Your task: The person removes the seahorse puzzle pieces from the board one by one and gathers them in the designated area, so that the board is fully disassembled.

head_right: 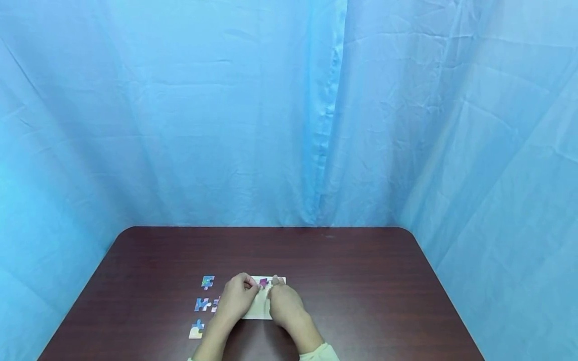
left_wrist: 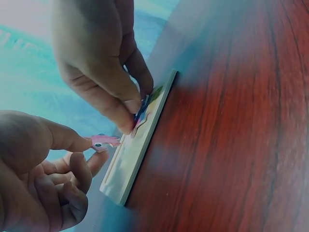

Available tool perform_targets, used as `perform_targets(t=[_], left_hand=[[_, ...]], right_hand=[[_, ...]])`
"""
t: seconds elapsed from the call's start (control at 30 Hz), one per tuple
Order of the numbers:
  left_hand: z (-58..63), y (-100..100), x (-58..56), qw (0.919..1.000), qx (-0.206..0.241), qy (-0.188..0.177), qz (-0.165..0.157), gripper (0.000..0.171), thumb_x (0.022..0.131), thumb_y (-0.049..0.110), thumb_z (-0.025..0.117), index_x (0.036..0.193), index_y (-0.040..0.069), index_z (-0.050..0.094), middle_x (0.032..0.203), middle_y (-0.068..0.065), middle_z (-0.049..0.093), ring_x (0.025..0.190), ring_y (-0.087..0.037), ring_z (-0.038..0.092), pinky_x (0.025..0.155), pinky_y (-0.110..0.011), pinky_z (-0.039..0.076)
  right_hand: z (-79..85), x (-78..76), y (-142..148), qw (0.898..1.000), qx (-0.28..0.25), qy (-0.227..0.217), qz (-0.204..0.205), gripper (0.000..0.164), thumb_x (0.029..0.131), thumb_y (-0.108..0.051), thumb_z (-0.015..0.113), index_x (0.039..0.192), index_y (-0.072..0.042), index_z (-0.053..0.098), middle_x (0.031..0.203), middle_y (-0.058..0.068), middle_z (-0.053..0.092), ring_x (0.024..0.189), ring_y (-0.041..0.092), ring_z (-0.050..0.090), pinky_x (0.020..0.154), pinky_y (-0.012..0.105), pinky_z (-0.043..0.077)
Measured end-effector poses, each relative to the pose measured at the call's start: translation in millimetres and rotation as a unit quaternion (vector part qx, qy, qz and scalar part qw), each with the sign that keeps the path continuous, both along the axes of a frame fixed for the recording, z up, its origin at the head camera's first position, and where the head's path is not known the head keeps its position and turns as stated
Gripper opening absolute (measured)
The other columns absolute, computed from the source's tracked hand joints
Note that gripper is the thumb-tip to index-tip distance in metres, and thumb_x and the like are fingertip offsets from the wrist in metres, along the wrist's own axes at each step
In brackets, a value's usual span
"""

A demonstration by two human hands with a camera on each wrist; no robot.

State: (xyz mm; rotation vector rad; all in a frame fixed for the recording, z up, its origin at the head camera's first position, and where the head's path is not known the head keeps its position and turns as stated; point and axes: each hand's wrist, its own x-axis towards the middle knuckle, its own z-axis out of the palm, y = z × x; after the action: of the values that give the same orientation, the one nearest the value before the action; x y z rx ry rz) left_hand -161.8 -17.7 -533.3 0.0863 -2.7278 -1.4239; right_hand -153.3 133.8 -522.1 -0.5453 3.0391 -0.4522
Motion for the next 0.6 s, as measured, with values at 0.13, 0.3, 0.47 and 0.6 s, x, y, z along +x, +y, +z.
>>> perform_targets(t=[0.13,0.3,0.47,0.6], left_hand=[[3.5,-6.7,1.7,0.9999,0.008,-0.003,0.01,0.007,0.088,0.015,0.072,0.086,0.013,0.066,0.077,0.001,0.071,0.066,-0.009,0.057,0.061,-0.03,0.045],[8.2,-17.4,1.0,0.9997,0.007,-0.01,0.022,0.009,0.09,0.017,0.073,0.089,0.011,0.066,0.078,0.0,0.07,0.066,-0.011,0.058,0.06,-0.03,0.045],[15.3,-34.9,-0.3,0.9993,0.007,-0.019,0.031,0.007,0.092,0.017,0.071,0.091,0.011,0.067,0.082,0.0,0.072,0.068,-0.012,0.059,0.062,-0.03,0.046],[18.9,-51.4,-0.6,0.9986,0.005,-0.021,0.048,0.005,0.092,0.017,0.069,0.092,0.012,0.068,0.082,0.002,0.074,0.063,-0.01,0.059,0.062,-0.031,0.045]], right_hand=[[-0.9,0.1,0.3,1.0,-0.001,-0.009,-0.005,0.028,0.076,0.006,0.075,0.1,-0.005,0.083,0.143,0.025,0.065,0.109,0.035,0.076,0.088,0.041,0.061],[-3.9,-0.6,0.3,1.0,-0.003,-0.012,-0.008,0.026,0.078,0.004,0.075,0.101,-0.004,0.083,0.144,0.026,0.064,0.108,0.035,0.076,0.087,0.045,0.061],[-3.7,-0.8,-0.7,1.0,0.008,-0.009,-0.006,0.021,0.084,0.003,0.073,0.102,-0.004,0.083,0.144,0.025,0.065,0.112,0.034,0.076,0.085,0.042,0.062],[-3.1,1.3,-1.1,1.0,0.018,-0.01,-0.009,0.025,0.085,0.004,0.073,0.106,-0.004,0.083,0.145,0.024,0.064,0.114,0.034,0.075,0.087,0.041,0.062]])
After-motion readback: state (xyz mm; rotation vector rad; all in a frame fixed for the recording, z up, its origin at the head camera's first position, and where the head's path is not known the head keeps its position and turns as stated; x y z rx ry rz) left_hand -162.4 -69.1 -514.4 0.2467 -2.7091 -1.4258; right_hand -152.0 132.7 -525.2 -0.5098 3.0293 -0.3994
